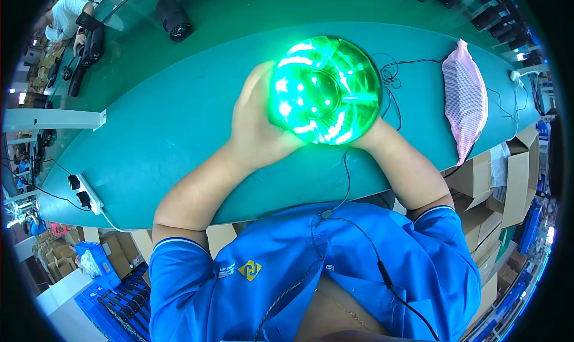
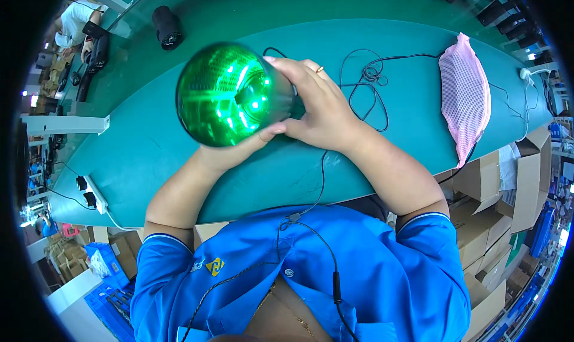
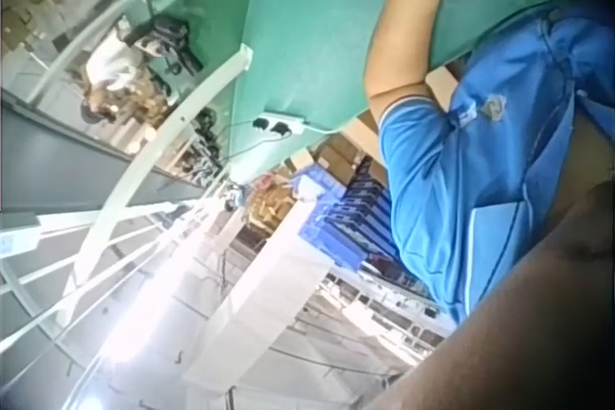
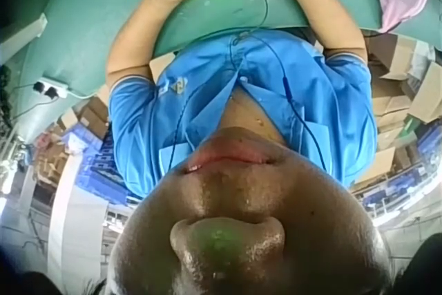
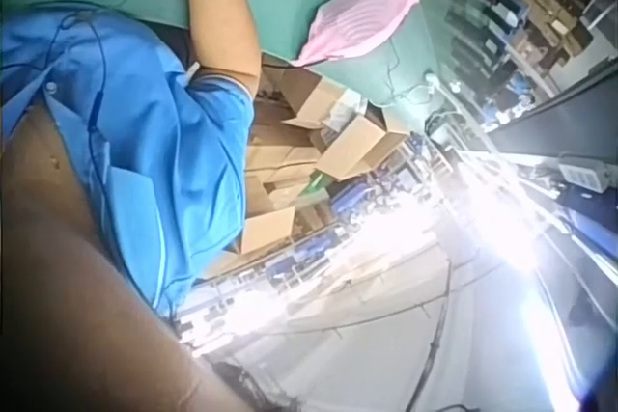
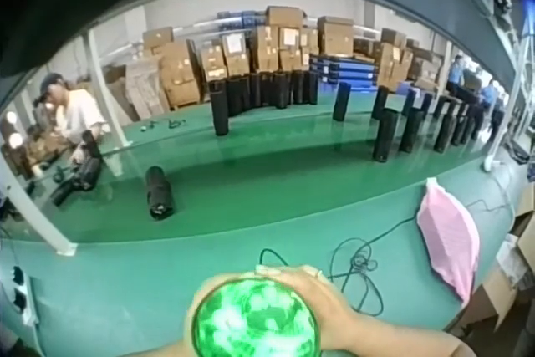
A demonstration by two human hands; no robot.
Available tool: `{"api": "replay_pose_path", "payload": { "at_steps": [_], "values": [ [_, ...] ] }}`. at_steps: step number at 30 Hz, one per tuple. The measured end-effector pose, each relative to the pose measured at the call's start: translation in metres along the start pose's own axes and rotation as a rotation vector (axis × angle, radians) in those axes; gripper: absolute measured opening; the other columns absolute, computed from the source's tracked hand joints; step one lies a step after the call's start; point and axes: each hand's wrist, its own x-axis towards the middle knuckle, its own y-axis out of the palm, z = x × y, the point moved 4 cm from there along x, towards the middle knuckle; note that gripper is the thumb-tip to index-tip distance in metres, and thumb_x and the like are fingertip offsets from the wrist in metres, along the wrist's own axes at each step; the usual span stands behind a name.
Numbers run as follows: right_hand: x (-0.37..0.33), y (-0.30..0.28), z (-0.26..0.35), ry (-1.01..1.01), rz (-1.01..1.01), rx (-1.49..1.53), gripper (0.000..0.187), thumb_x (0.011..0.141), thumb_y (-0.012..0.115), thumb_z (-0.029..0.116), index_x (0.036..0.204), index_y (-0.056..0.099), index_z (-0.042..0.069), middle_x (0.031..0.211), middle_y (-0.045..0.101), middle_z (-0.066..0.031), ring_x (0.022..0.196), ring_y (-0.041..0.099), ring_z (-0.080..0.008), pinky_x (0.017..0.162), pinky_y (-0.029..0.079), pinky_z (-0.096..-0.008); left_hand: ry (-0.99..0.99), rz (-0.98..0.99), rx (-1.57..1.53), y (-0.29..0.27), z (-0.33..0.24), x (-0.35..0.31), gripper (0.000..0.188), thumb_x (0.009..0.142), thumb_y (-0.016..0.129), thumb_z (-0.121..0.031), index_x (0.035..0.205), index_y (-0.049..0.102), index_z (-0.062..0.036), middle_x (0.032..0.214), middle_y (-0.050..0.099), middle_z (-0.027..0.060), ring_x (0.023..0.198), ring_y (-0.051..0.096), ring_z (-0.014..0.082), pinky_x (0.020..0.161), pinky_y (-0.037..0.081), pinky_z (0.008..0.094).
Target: Plugging in and checking the light color functions of cylindrical electronic devices at a test station.
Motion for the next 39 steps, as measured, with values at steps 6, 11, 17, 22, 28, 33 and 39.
{"api": "replay_pose_path", "payload": {
  "at_steps": [6,11,17,22,28,33,39],
  "values": [
    [0.005,0.003,-0.016,-0.106,0.006,0.128,0.086,0.053,0.082,0.005,0.131,0.047,0.010,0.124,0.059,-0.0075,0.101,0.056,-0.0228,0.087,0.042,-0.0339,0.003,0.036,-0.048,0.010,0.012,-0.003,0.072,0.060,0.077,0.002,0.127,0.051,-0.0034,0.113,0.057,0.0142,0.095,0.060,0.0263,0.081,0.050,0.0330],
    [0.007,-0.003,-0.004,-0.209,-0.064,0.064,0.085,0.051,0.082,0.002,0.129,0.048,0.010,0.123,0.060,-0.0070,0.099,0.057,-0.0220,0.087,0.042,-0.0327,0.169,0.001,0.014,0.005,-0.010,0.007,0.072,0.059,0.077,0.003,0.126,0.051,-0.0046,0.112,0.057,0.0136,0.093,0.059,0.0253,0.079,0.049,0.0332],
    [0.008,-0.004,0.004,-0.276,-0.120,0.005,0.082,0.052,0.080,0.000,0.128,0.049,0.009,0.123,0.060,-0.0070,0.097,0.058,-0.0218,0.086,0.042,-0.0323,0.289,-0.059,0.049,0.007,-0.016,0.013,0.072,0.059,0.077,0.002,0.125,0.051,-0.0058,0.110,0.058,0.0125,0.091,0.059,0.0245,0.078,0.049,0.0332],
    [0.008,-0.003,0.001,-0.290,-0.124,0.003,0.081,0.053,0.079,-0.001,0.128,0.049,0.009,0.123,0.060,-0.0075,0.096,0.058,-0.0219,0.086,0.042,-0.0323,0.267,-0.061,0.027,0.009,-0.007,0.009,0.072,0.058,0.077,0.001,0.125,0.051,-0.0064,0.109,0.059,0.0116,0.091,0.059,0.0243,0.078,0.049,0.0330],
    [0.008,-0.003,0.002,-0.303,-0.132,0.012,0.081,0.053,0.079,-0.001,0.127,0.049,0.008,0.122,0.060,-0.0085,0.096,0.059,-0.0221,0.086,0.042,-0.0324,0.304,-0.089,0.092,0.009,-0.011,0.009,0.072,0.058,0.078,0.001,0.125,0.051,-0.0063,0.109,0.059,0.0114,0.092,0.059,0.0244,0.078,0.049,0.0330],
    [0.009,-0.004,0.002,-0.287,-0.118,0.014,0.080,0.053,0.080,0.000,0.127,0.050,0.008,0.121,0.061,-0.0090,0.095,0.059,-0.0223,0.086,0.043,-0.0324,0.250,-0.041,0.039,0.008,-0.009,0.010,0.072,0.058,0.078,0.000,0.124,0.051,-0.0060,0.110,0.059,0.0117,0.093,0.059,0.0246,0.078,0.049,0.0329],
    [0.008,-0.004,0.004,-0.302,-0.117,-0.013,0.079,0.055,0.080,0.002,0.127,0.050,0.009,0.121,0.061,-0.0090,0.096,0.059,-0.0224,0.085,0.043,-0.0327,0.248,-0.049,0.073,0.007,-0.011,0.007,0.072,0.058,0.079,-0.001,0.124,0.051,-0.0060,0.111,0.058,0.0122,0.093,0.059,0.0251,0.078,0.050,0.0327]
  ]
}}
